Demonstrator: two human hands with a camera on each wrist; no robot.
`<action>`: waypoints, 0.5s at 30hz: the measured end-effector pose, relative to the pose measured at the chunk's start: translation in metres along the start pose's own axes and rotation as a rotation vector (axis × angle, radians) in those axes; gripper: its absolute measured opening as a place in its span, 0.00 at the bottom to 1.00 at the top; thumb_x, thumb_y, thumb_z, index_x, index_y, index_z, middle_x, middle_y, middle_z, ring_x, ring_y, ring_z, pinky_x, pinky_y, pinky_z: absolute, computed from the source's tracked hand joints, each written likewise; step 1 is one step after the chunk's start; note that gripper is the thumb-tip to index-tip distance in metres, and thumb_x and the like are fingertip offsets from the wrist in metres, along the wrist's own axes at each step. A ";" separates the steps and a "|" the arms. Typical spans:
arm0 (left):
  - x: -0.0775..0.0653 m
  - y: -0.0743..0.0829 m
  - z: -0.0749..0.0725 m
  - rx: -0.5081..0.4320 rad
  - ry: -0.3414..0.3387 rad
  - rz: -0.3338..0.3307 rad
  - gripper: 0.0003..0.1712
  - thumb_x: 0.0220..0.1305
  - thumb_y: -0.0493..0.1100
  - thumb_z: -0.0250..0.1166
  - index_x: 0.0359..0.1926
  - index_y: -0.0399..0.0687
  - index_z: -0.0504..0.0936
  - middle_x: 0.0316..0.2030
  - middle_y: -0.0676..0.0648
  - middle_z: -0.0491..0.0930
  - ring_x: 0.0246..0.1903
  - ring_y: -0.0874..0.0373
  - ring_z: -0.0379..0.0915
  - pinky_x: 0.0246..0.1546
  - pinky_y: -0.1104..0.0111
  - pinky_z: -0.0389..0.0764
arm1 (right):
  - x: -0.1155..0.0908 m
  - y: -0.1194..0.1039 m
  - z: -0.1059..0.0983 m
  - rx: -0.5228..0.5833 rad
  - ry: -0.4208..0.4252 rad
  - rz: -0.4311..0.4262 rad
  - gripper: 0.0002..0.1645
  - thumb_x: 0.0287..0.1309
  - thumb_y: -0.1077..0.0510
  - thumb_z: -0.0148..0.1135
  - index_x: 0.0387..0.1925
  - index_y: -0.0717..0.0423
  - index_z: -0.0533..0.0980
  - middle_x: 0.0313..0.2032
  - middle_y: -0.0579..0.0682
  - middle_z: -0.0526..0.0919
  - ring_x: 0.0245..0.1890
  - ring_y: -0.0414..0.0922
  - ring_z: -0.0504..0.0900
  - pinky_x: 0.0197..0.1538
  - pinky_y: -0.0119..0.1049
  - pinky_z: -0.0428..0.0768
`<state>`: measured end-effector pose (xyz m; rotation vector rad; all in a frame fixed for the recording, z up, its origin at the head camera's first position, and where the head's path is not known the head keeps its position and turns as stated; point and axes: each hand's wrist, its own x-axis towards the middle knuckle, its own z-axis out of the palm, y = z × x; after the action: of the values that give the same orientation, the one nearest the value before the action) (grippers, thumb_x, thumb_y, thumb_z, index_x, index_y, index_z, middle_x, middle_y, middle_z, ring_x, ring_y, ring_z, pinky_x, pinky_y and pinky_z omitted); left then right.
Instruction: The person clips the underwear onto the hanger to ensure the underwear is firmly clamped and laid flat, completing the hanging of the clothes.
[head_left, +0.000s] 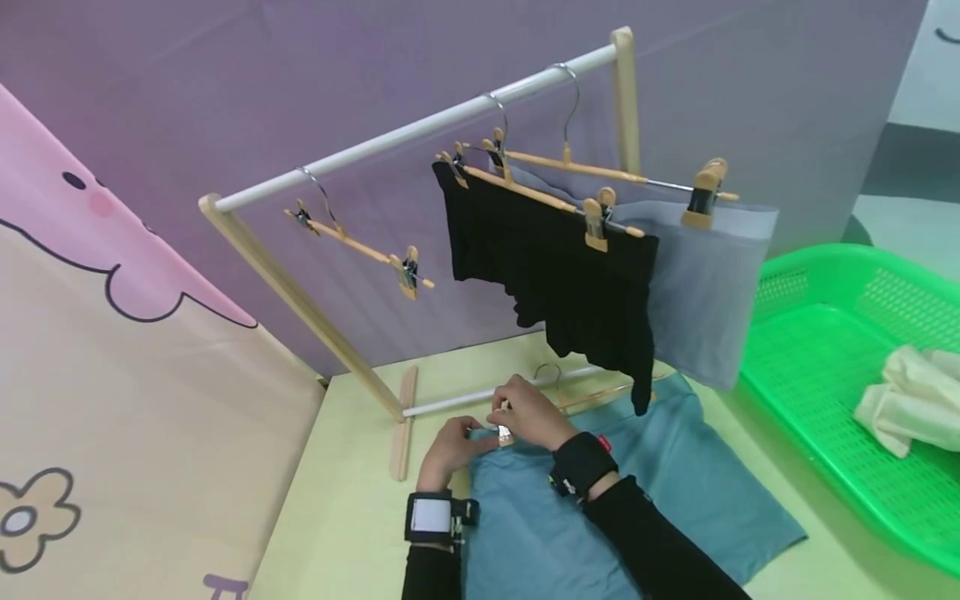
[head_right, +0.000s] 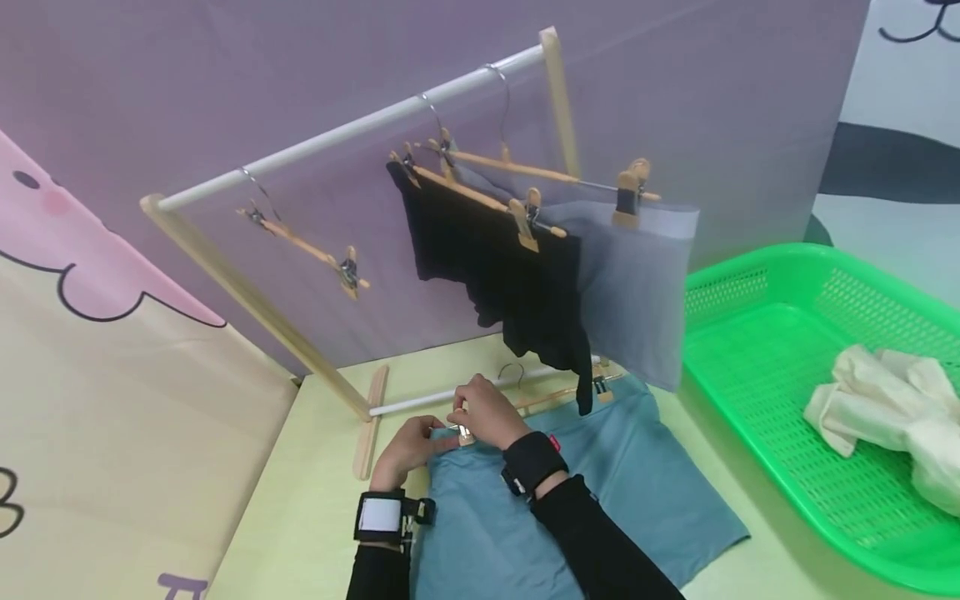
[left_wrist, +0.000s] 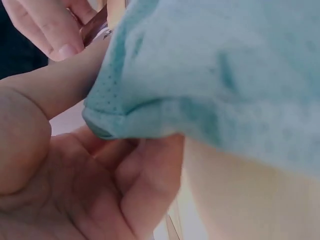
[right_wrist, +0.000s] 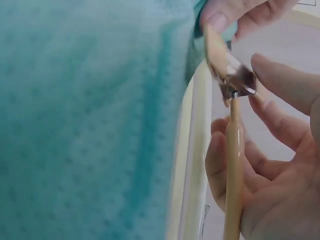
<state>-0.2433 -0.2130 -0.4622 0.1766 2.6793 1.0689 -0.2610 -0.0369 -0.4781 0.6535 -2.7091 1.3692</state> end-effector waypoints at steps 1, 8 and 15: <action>0.001 0.000 -0.001 -0.011 0.001 0.007 0.16 0.58 0.47 0.73 0.33 0.38 0.79 0.28 0.49 0.74 0.27 0.58 0.67 0.26 0.69 0.67 | 0.000 0.000 -0.001 0.007 -0.003 0.009 0.07 0.65 0.56 0.65 0.31 0.51 0.76 0.33 0.47 0.75 0.32 0.41 0.71 0.37 0.34 0.72; 0.000 0.003 -0.003 -0.071 -0.039 0.056 0.15 0.57 0.43 0.75 0.34 0.38 0.79 0.26 0.50 0.74 0.25 0.59 0.66 0.27 0.69 0.69 | -0.002 -0.006 -0.009 -0.023 -0.124 0.054 0.15 0.69 0.51 0.59 0.44 0.59 0.76 0.30 0.48 0.79 0.26 0.40 0.76 0.31 0.35 0.74; 0.000 0.002 -0.003 -0.101 -0.059 0.071 0.15 0.56 0.42 0.75 0.37 0.38 0.80 0.32 0.48 0.78 0.29 0.59 0.69 0.30 0.68 0.72 | -0.001 -0.005 -0.013 -0.013 -0.140 -0.007 0.20 0.66 0.51 0.64 0.19 0.55 0.78 0.16 0.41 0.66 0.17 0.37 0.64 0.24 0.29 0.61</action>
<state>-0.2445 -0.2136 -0.4588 0.2816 2.5776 1.1977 -0.2600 -0.0291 -0.4670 0.7863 -2.8161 1.3524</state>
